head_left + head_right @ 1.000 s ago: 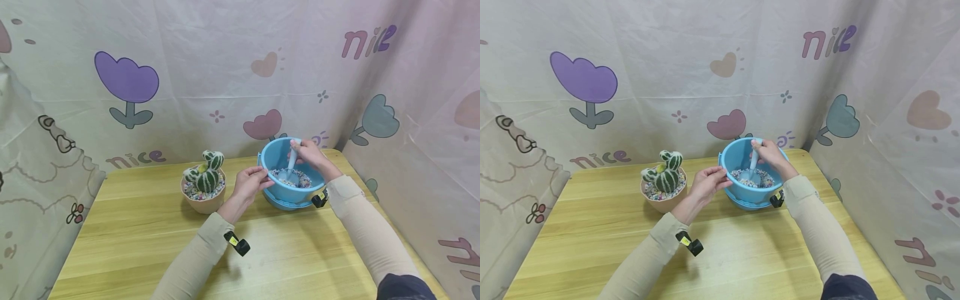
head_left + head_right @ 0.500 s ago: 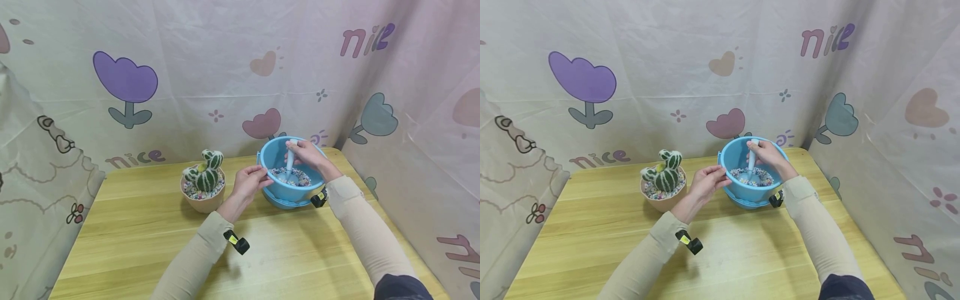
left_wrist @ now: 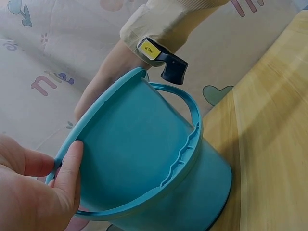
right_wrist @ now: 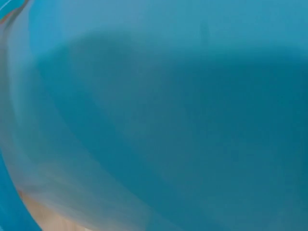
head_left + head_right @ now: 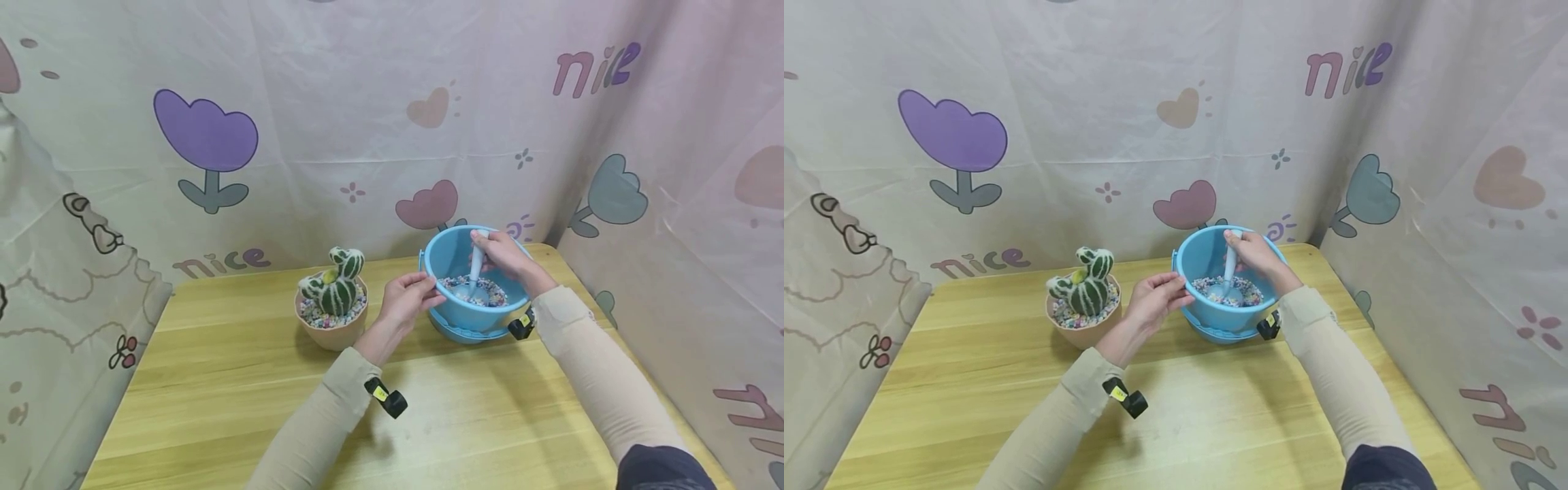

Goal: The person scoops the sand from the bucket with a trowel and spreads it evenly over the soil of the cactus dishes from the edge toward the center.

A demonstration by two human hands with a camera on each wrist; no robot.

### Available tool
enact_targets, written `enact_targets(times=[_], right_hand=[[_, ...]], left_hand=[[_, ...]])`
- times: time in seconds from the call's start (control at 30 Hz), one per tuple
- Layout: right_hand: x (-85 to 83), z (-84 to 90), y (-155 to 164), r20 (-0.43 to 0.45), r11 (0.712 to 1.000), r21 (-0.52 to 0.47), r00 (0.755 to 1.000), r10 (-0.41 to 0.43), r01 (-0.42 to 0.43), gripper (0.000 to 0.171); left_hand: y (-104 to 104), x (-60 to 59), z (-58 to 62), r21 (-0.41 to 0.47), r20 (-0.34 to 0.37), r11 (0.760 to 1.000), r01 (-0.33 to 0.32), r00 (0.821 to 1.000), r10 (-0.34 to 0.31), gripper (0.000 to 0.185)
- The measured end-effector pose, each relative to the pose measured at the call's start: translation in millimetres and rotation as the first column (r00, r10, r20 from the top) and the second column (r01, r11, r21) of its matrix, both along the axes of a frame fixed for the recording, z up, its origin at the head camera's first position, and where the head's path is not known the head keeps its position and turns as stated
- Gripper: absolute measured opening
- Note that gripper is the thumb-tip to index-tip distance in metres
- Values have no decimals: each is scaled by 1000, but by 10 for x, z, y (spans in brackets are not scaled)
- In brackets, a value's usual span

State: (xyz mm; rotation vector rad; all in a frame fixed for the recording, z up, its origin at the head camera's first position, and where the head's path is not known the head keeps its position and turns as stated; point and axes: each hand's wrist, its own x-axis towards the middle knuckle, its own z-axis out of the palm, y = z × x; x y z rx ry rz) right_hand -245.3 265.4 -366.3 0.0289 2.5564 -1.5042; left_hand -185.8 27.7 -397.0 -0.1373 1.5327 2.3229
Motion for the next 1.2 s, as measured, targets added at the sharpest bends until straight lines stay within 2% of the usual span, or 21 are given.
enact_targets(times=[0.17, 0.33, 0.53, 0.8, 1.03, 1.2], right_hand=[[-11, 40, 26, 18, 999, -43, 1000, 0, 1, 55], [-20, 72, 40, 81, 995, -101, 997, 7, 1, 51], [-26, 84, 91, 148, 988, -146, 987, 63, -41, 44], [-6, 86, 86, 96, 997, -72, 995, -5, 12, 55], [8, 134, 87, 64, 995, -87, 997, -53, 58, 52], [14, 177, 90, 71, 993, -85, 995, -73, 79, 53]], left_hand=[[-7, -3, 12, -4, -3, 1000, 2, 1000, -2, 25], [-12, -14, 6, -11, -7, 1000, 12, 1000, -12, 31], [9, -1, 2, 0, 8, 1000, 10, 1000, -10, 21], [19, -2, -6, 1, 6, 1000, 10, 1000, -10, 21], [3, -6, -11, 0, 4, 1000, 8, 1000, -8, 19], [-7, -13, -21, 1, 2, 1000, 9, 1000, -9, 24]])
